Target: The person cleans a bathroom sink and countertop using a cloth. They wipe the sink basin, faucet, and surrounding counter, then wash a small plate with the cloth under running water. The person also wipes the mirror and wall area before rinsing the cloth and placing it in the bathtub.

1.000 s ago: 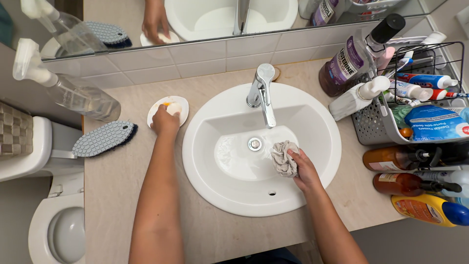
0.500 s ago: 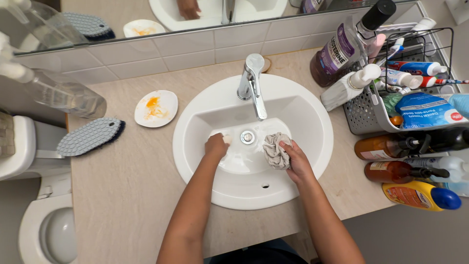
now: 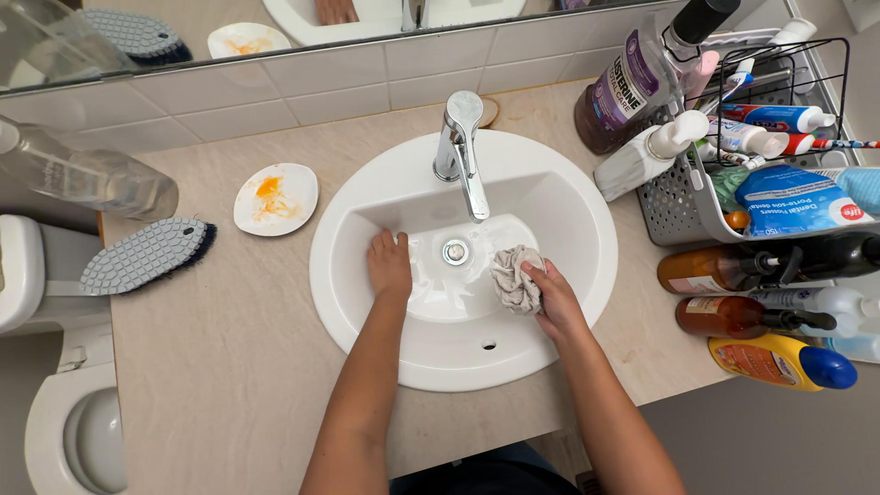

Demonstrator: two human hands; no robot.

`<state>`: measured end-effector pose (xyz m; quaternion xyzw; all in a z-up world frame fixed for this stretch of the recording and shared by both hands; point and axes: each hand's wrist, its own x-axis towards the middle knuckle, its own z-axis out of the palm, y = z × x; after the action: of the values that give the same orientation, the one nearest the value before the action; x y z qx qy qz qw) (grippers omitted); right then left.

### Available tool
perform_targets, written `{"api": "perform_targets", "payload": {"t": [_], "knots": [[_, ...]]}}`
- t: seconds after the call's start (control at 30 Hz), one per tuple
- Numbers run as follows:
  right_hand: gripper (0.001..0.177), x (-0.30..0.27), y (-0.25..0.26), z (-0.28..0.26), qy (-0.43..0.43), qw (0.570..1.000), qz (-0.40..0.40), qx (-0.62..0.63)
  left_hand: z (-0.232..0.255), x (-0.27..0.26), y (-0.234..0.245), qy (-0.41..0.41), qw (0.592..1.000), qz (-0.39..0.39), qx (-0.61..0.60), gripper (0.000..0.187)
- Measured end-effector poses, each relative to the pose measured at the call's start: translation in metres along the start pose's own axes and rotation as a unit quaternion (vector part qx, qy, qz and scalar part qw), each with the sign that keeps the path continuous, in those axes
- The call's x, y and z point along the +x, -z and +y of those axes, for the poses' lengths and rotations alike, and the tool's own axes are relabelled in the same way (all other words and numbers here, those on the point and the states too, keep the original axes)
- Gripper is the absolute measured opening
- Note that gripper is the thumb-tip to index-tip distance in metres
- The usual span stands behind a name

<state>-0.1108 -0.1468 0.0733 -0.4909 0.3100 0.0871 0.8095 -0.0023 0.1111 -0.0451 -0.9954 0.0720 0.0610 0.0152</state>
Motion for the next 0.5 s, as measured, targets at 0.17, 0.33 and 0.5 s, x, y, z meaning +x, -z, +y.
{"api": "perform_targets", "payload": {"t": [0.17, 0.33, 0.5], "knots": [[0.037, -0.003, -0.003, -0.003, 0.013, 1.0, -0.02, -0.014, -0.014, 0.001, 0.022, -0.024, 0.992, -0.002, -0.121, 0.033], [0.037, 0.0, -0.008, -0.011, 0.023, 0.999, -0.021, -0.014, -0.073, -0.003, 0.046, 0.122, 0.866, 0.214, -0.435, 0.011], [0.039, -0.001, -0.012, -0.014, 0.031, 0.999, -0.024, -0.013, -0.166, -0.003, 0.08, 0.3, 0.841, 0.227, -0.39, 0.039]]}}
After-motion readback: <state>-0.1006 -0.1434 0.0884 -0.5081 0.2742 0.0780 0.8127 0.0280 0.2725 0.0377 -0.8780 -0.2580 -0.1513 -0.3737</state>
